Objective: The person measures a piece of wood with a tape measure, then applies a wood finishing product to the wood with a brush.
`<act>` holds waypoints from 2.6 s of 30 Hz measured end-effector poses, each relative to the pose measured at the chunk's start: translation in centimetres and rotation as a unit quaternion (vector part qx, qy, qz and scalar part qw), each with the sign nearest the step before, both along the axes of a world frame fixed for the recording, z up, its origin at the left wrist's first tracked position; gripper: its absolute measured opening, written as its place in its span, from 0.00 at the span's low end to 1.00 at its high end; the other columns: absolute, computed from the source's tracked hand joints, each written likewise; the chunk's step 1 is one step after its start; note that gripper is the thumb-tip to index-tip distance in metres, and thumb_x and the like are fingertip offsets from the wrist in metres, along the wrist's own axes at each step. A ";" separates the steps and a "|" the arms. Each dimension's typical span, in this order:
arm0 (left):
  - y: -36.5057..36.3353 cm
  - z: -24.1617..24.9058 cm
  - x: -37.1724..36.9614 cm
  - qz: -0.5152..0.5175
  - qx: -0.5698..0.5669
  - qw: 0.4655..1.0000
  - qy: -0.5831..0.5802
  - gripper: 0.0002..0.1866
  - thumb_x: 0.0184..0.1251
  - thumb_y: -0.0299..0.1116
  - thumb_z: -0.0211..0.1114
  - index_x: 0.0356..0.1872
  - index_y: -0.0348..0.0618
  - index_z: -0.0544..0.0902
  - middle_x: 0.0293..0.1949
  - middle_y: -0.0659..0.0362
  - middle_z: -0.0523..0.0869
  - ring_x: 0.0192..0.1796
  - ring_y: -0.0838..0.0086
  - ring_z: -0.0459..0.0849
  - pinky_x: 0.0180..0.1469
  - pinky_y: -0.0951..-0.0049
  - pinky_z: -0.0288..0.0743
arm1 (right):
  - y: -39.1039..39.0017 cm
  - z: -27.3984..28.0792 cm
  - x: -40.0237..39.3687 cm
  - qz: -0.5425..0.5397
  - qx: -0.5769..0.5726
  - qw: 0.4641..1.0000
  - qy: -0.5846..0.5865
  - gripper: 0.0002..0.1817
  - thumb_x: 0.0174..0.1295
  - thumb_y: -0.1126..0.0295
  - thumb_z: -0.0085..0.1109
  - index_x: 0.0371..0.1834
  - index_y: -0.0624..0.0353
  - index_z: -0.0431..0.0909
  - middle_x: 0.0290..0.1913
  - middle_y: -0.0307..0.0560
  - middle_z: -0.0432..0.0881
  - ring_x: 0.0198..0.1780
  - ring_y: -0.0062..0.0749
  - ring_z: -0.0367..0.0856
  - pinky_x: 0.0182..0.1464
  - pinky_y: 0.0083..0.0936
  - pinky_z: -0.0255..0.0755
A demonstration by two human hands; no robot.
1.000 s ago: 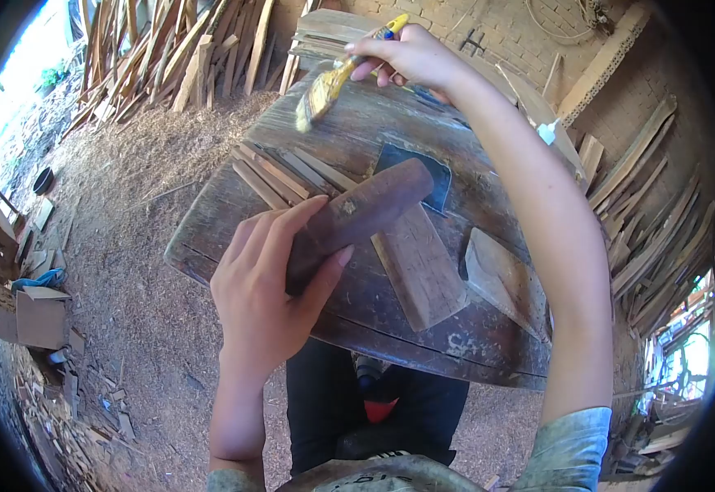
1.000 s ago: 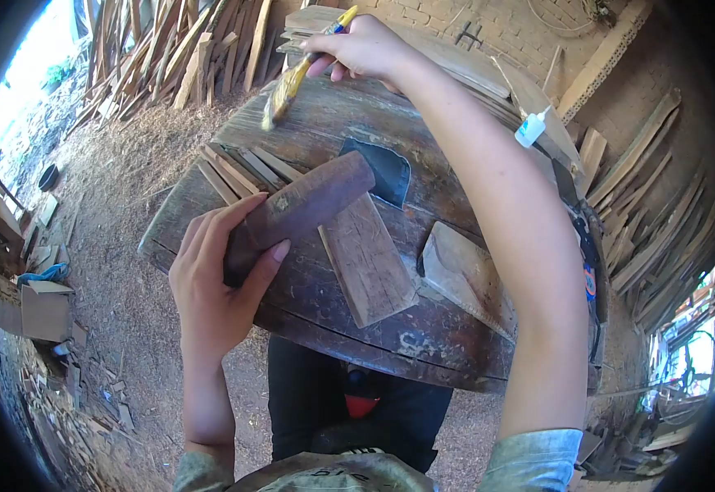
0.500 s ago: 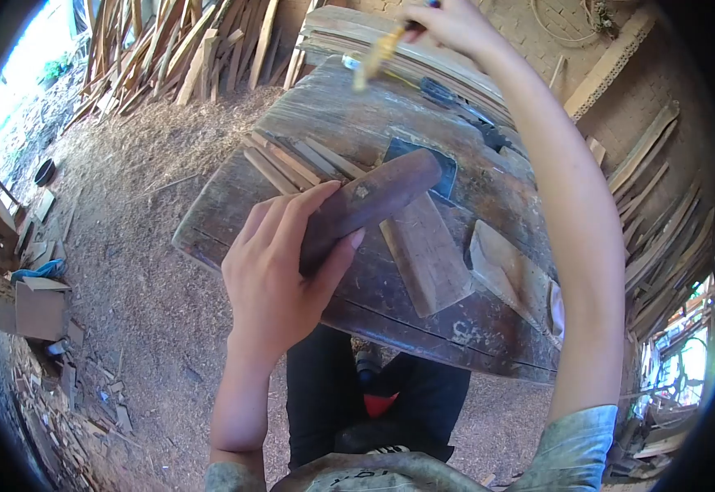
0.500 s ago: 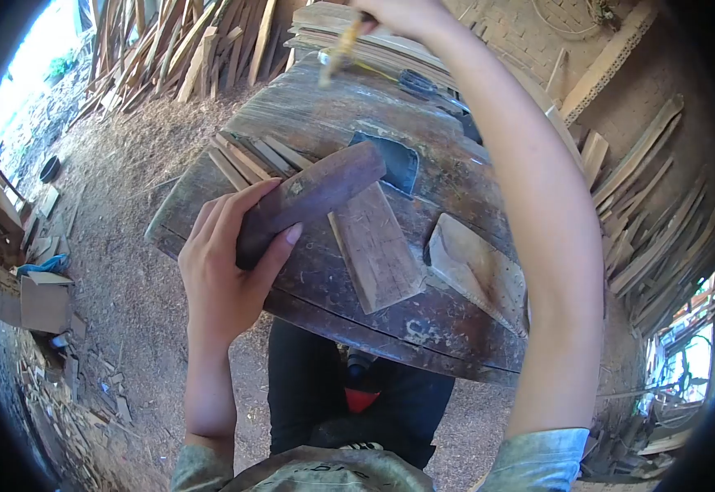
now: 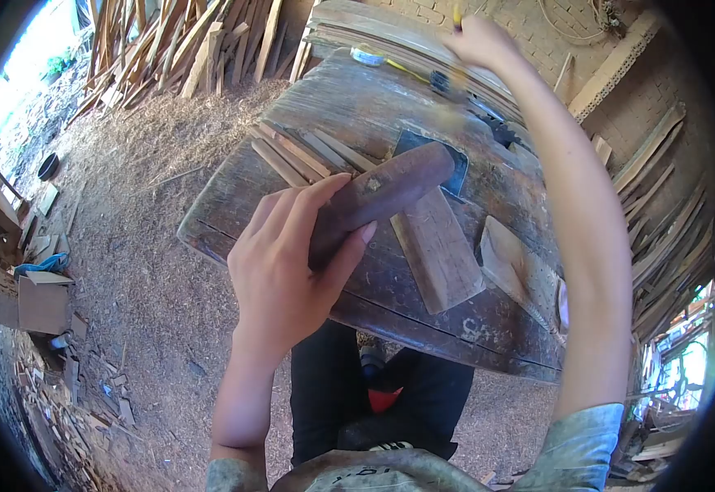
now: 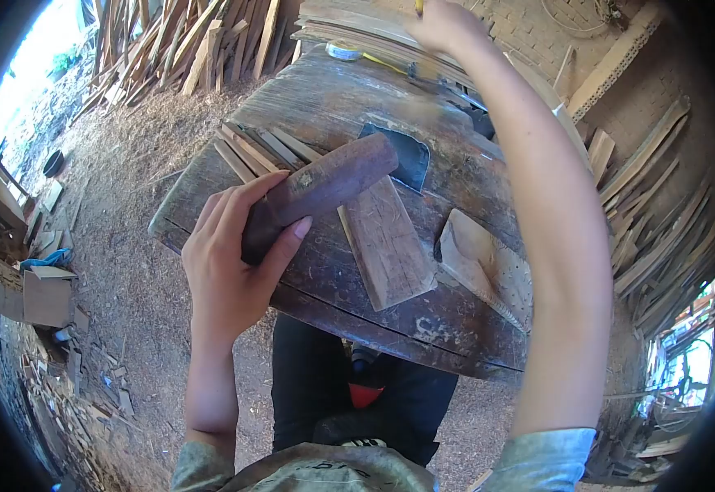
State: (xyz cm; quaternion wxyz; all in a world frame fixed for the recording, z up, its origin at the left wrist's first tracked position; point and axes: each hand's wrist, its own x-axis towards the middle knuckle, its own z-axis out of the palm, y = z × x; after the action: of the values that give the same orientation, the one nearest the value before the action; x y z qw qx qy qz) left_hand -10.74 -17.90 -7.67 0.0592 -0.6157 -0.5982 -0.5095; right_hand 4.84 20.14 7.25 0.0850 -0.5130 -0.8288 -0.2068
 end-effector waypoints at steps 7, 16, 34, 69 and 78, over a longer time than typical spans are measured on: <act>-0.2 0.0 0.1 0.006 -0.003 1.000 0.003 0.25 0.64 0.39 0.80 0.61 0.46 0.87 0.47 0.55 0.91 0.50 0.59 0.90 0.52 0.62 0.83 | -0.9 0.0 -3.2 0.224 -0.217 0.898 0.311 0.16 0.69 0.58 0.69 0.42 0.63 0.91 0.35 0.47 0.93 0.33 0.25 0.90 0.37 0.25 0.84; 0.1 -0.1 -0.2 0.002 0.010 1.000 0.003 0.26 0.62 0.38 0.81 0.61 0.46 0.87 0.47 0.57 0.91 0.50 0.61 0.90 0.51 0.63 0.83 | -9.8 0.3 -13.4 0.321 -0.133 0.920 0.179 0.16 0.66 0.59 0.72 0.45 0.61 0.89 0.38 0.55 0.91 0.41 0.42 0.91 0.47 0.40 0.83; 0.4 -0.7 -0.8 -0.004 0.007 1.000 -0.004 0.27 0.62 0.40 0.82 0.62 0.48 0.87 0.45 0.57 0.90 0.47 0.61 0.89 0.48 0.63 0.83 | -8.9 0.3 -16.2 0.298 -0.119 0.935 0.152 0.22 0.68 0.52 0.71 0.50 0.61 0.90 0.42 0.57 0.92 0.43 0.42 0.91 0.50 0.40 0.82; -0.6 0.1 1.0 0.015 -0.030 0.999 -0.041 0.23 0.68 0.38 0.78 0.62 0.44 0.86 0.53 0.51 0.91 0.57 0.58 0.90 0.61 0.62 0.81 | -4.7 -3.1 13.5 0.147 -0.270 0.872 0.382 0.17 0.75 0.57 0.64 0.48 0.62 0.89 0.36 0.43 0.92 0.31 0.19 0.86 0.36 0.20 0.79; -0.6 0.3 1.7 0.029 -0.044 0.998 -0.033 0.23 0.72 0.40 0.76 0.64 0.43 0.86 0.54 0.49 0.91 0.60 0.60 0.89 0.65 0.62 0.78 | -7.1 -0.3 17.4 0.183 -0.168 0.904 0.348 0.17 0.76 0.56 0.64 0.49 0.61 0.87 0.34 0.40 0.90 0.33 0.17 0.85 0.37 0.19 0.77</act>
State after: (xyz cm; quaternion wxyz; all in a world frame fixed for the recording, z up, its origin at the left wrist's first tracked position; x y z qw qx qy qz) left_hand -9.06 -18.50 -7.34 0.0273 -0.5826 -0.6394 -0.5011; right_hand 22.23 13.01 6.94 0.3168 -0.3982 -0.8484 0.1461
